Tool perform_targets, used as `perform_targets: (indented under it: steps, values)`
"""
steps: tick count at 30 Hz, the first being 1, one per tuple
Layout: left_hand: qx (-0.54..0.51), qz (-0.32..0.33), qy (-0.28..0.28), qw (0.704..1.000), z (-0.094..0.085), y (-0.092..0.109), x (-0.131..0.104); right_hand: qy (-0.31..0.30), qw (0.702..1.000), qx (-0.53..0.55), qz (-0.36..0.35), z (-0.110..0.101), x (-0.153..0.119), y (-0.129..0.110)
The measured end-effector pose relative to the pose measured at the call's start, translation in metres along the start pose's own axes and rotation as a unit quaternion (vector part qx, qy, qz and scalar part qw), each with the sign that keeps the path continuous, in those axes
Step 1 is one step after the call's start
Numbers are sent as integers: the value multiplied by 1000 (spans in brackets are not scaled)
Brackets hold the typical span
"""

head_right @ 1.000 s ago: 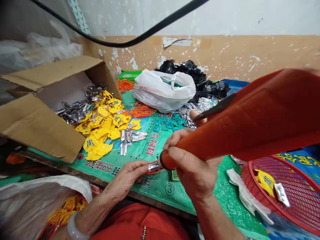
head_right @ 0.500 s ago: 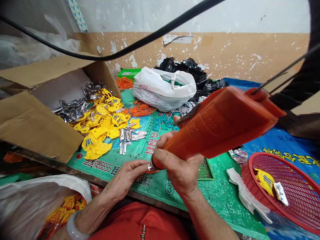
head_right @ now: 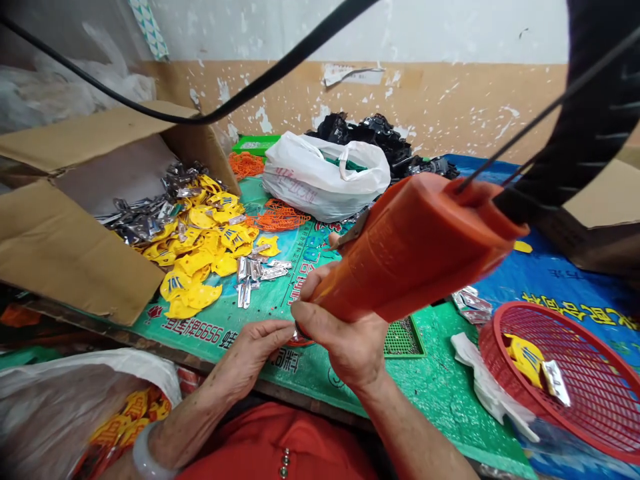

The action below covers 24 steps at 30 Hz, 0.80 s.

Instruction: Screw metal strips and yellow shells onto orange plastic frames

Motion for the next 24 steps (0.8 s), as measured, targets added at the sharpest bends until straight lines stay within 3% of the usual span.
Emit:
perform_targets:
  steps: [14,24]
  values:
    - [-34,-3,54,998,-2,-20,5,-60,978,-188,-70,16,2,-11]
    - [-62,-9,65,996,1,-11,2,-27,995,-93,-17,9,-5,6]
Point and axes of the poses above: each hand's wrist, its own x-axis towards the middle knuckle, its own z-axis out of the palm, y = z × x, the point moved 2 cm from there along x, towards the middle knuckle, and after that the axes turned 1 degree about y, right-handed, at the moved point
